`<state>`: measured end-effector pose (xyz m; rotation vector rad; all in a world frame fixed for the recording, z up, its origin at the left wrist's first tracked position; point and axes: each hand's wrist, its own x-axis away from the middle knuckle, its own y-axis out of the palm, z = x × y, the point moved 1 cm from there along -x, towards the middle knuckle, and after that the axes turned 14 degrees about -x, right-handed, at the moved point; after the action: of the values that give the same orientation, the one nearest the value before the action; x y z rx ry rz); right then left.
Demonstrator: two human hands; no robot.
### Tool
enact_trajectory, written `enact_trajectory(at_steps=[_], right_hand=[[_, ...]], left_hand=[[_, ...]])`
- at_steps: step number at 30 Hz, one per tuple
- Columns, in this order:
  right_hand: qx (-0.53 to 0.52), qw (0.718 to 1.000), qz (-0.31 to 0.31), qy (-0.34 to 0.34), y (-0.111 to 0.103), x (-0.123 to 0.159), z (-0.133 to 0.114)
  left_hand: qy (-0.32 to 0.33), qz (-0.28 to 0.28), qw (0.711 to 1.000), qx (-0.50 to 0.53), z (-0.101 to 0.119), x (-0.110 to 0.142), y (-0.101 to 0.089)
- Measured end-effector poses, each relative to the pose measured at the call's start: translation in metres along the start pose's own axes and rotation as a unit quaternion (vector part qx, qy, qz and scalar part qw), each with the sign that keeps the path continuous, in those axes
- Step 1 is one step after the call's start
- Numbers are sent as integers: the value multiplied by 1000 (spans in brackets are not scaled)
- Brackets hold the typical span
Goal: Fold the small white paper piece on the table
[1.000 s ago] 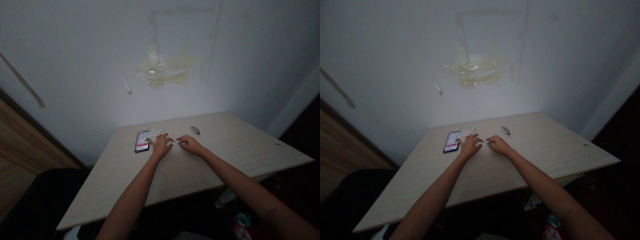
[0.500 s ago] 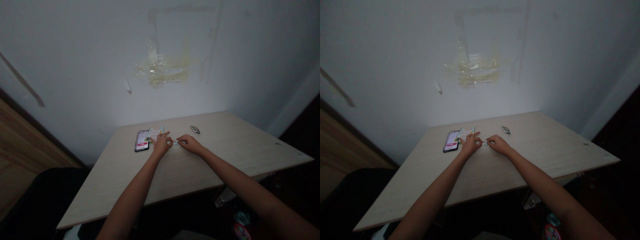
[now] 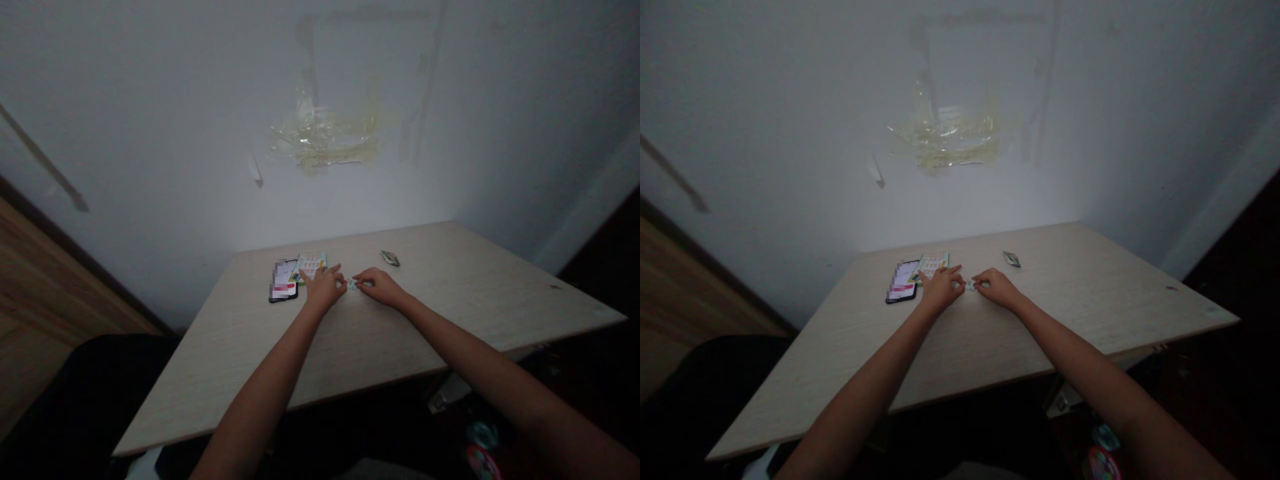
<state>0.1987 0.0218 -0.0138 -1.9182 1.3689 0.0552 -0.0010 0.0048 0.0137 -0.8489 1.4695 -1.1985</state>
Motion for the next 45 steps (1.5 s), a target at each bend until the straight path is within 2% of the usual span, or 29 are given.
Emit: enact_trajectory(at_steps=[8,15,19,30,35,42,45], right_hand=[[-4,1000,2,-1,-1,-1,-2],[-6,1000,0,-9,0,0,2],[3,1000,6,-12,1,0,4],[6,1000,-10,-15,-2,-1,-3],[7,1000,-11,-15,-2,-1,-1],[0,1000,-5,-15,-1,-1,-2],[-1,1000,-2,-13,0,-1,-1]], left_hand=[[8,-10,1000,-4,7,2,0],[12,12,1000,4,1,5,6],[-10,15,1000,14,1,4,6],[-17,32,999,16,5,3,10],[30,34,999,-20,3,1,10],[141,58,987,-57,6,6,4],[144,62,986,-61,5,8,6]])
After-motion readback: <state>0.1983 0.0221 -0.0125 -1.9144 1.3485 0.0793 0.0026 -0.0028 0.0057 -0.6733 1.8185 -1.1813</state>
